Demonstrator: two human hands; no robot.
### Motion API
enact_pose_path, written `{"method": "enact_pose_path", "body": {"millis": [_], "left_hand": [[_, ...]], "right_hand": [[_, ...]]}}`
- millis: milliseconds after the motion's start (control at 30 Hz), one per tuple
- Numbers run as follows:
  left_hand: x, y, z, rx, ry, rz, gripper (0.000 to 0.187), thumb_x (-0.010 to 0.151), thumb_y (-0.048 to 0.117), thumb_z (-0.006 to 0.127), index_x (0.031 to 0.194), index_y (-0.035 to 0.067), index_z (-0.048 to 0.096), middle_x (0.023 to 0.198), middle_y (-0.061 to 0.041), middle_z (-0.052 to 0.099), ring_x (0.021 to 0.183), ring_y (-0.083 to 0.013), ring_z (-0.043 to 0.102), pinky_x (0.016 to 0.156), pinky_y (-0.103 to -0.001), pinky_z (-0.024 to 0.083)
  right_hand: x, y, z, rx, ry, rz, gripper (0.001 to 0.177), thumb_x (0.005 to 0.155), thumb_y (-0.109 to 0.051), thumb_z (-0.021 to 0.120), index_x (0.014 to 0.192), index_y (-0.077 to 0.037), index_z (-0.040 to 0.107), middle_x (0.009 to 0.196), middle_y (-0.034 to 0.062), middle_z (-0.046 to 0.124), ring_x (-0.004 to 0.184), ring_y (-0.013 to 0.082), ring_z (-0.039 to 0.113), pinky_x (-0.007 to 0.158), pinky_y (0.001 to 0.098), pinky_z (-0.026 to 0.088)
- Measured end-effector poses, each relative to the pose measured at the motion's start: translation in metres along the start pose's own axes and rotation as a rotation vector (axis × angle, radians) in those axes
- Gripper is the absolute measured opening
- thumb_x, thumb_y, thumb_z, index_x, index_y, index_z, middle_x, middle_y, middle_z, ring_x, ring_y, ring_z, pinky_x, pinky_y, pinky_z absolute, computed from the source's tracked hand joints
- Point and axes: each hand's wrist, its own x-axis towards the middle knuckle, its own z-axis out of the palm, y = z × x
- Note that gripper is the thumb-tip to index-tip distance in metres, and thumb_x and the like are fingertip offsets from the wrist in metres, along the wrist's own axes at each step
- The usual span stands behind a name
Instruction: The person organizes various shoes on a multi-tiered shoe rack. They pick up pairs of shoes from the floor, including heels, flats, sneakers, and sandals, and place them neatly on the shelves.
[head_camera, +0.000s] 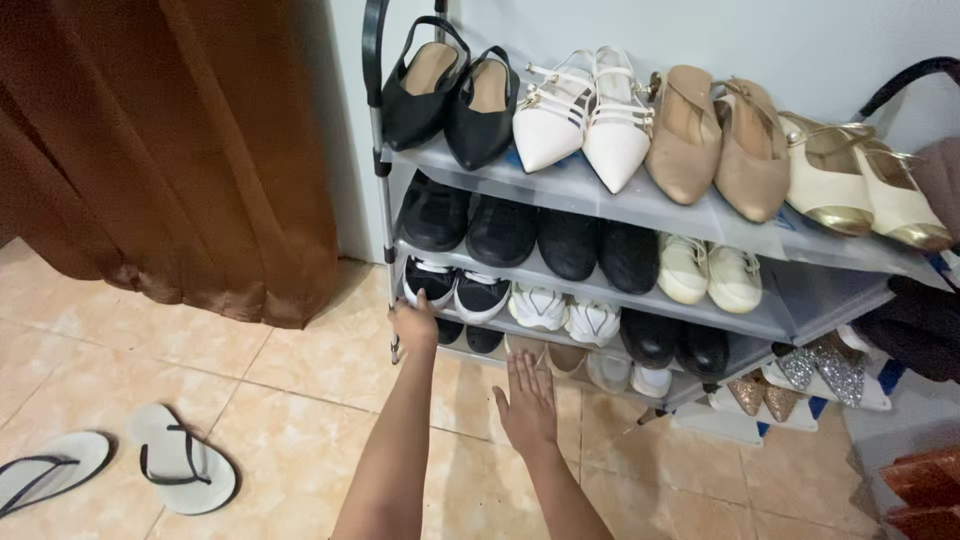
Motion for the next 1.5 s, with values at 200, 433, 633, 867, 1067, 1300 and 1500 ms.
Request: {"method": "enact_pose_path", "body": {"millis": [200,433,633,867,1067,1300,1500], "left_hand": [[0.022,-0.020,0.023,-0.190,0.073,-0.108,0.057,0.083,0.042,0.085,0.094,-0.010,0.065,0.085,-0.024,0.071,0.077,-0.0370,0.071,0.074,-0.045,0.056],[0.027,0.001,0.002,-0.750,-0.222,-0.479,0.035,0.085,0.020,0.082,0.073,-0.005,0.061,0.064,-0.010,0.064,0.052,-0.0218,0.063,0.050,-0.035,0.060],[0.007,0.020,0.002,-0.844,-0.183,-0.389,0.031,0.087,0.016,0.081,0.090,-0.009,0.063,0.081,-0.013,0.069,0.059,-0.0202,0.066,0.055,-0.035,0.060],[-0.035,-0.004,-0.018,-0.912,-0.247,-0.419,0.031,0.092,0.020,0.079,0.093,-0.006,0.062,0.079,-0.010,0.064,0.063,-0.0203,0.065,0.059,-0.033,0.061],[-0.129,-0.026,-0.073,-0.947,-0.173,-0.458,0.028,0.089,0.012,0.078,0.094,-0.003,0.056,0.085,-0.014,0.068,0.065,-0.0238,0.070,0.060,-0.036,0.063],[-0.273,-0.063,-0.180,-0.974,-0.231,-0.530,0.023,0.092,0.014,0.073,0.092,-0.007,0.063,0.090,-0.017,0.072,0.075,-0.0269,0.073,0.066,-0.036,0.064],[-0.390,-0.092,-0.269,-0.917,-0.255,-0.558,0.039,0.093,0.015,0.072,0.115,-0.005,0.048,0.107,-0.017,0.064,0.087,-0.0284,0.073,0.076,-0.041,0.064]], "right_hand": [[0.015,0.005,0.013,0.021,-0.106,0.050,0.069,0.103,-0.047,0.042,0.158,-0.007,0.027,0.168,0.0066,0.024,0.156,0.0194,0.017,0.123,0.0441,0.015],[0.020,-0.020,0.005,0.061,-0.082,0.012,0.071,0.103,-0.048,0.041,0.159,-0.009,0.024,0.168,0.0059,0.023,0.154,0.0180,0.016,0.124,0.0471,0.011],[0.016,-0.026,-0.022,0.056,-0.096,0.000,0.070,0.104,-0.047,0.040,0.160,-0.008,0.023,0.168,0.0070,0.022,0.155,0.0190,0.015,0.125,0.0487,0.008],[-0.007,-0.039,-0.047,0.163,-0.095,0.053,0.063,0.105,-0.034,0.038,0.161,-0.010,0.021,0.170,0.0057,0.021,0.157,0.0192,0.014,0.125,0.0488,0.010],[-0.033,-0.043,-0.010,0.737,-0.005,0.235,0.063,0.109,-0.042,0.038,0.162,-0.010,0.027,0.169,0.0124,0.029,0.155,0.0254,0.027,0.127,0.0444,0.025],[-0.118,-0.072,-0.013,1.519,-0.171,0.749,0.072,0.098,-0.042,0.060,0.160,-0.015,0.033,0.135,0.0122,0.065,0.111,0.0215,0.064,0.092,0.0371,0.050],[-0.238,-0.100,-0.046,1.786,-0.054,0.526,0.062,0.092,-0.012,0.074,0.149,-0.004,0.053,0.122,0.0095,0.072,0.100,0.0161,0.070,0.080,0.0284,0.056]]}}
